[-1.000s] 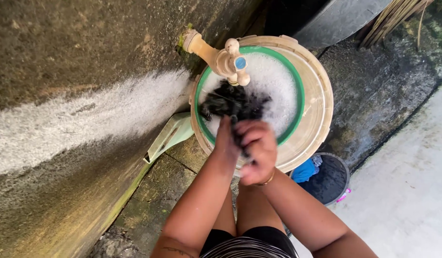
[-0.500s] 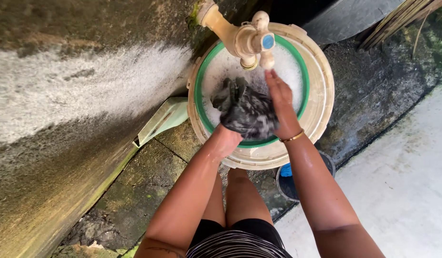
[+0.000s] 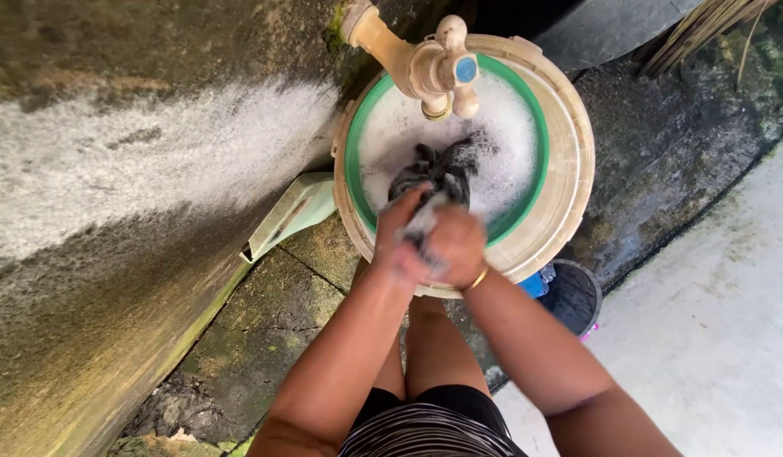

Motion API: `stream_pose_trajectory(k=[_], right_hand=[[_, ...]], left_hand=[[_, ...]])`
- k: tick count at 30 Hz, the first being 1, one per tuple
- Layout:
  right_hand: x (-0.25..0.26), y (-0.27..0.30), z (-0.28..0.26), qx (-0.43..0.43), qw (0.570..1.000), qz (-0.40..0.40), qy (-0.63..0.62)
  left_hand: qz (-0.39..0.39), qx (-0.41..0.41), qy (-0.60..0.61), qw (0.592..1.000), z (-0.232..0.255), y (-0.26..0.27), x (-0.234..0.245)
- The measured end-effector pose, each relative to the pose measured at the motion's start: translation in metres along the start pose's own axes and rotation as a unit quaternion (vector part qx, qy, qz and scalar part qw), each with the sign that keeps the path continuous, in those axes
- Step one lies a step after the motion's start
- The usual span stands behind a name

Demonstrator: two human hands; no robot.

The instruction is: The person washes a black garment by hand in a basin of soapy water and places it into a bucket. They then scrub and squeeze a blue garment in the basin before lifting it out.

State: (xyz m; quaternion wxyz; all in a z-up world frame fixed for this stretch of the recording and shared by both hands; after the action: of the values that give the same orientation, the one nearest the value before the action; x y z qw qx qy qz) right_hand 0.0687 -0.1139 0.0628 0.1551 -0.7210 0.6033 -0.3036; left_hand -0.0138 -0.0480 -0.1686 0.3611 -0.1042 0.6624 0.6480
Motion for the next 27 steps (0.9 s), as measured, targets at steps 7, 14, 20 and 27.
stream_pose_trajectory(k=[7,14,20,27], right_hand=[[0.031,-0.005,0.051,-0.100,0.972,-0.045,0.209],[0.022,0.045,0.055,-0.171,0.947,0.002,0.272],[0.035,0.028,0.010,-0.177,0.960,0.139,0.167],[0.025,0.061,0.027,0.103,0.993,0.049,0.039]], left_hand=[[0.082,0.003,-0.105,0.991,0.044,0.067,-0.105],[-0.308,0.151,0.084,0.936,0.044,0.083,-0.114],[-0.038,0.047,0.011,0.998,0.053,0.063,-0.144],[0.175,0.054,-0.194,0.964,0.030,0.066,-0.125]])
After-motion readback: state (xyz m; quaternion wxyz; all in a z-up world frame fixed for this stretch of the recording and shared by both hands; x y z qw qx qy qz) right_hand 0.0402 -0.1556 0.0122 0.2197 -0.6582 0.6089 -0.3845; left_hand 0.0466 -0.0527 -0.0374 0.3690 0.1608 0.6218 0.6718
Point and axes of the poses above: each hand's wrist, its own y-axis away from the middle knuckle, its own x-axis out of the back of the hand, z = x × y, the point moved 8 cm from there along -y, towards the middle knuckle, and after that the axes turned 8 degrees about z, right-handed, at the moved point
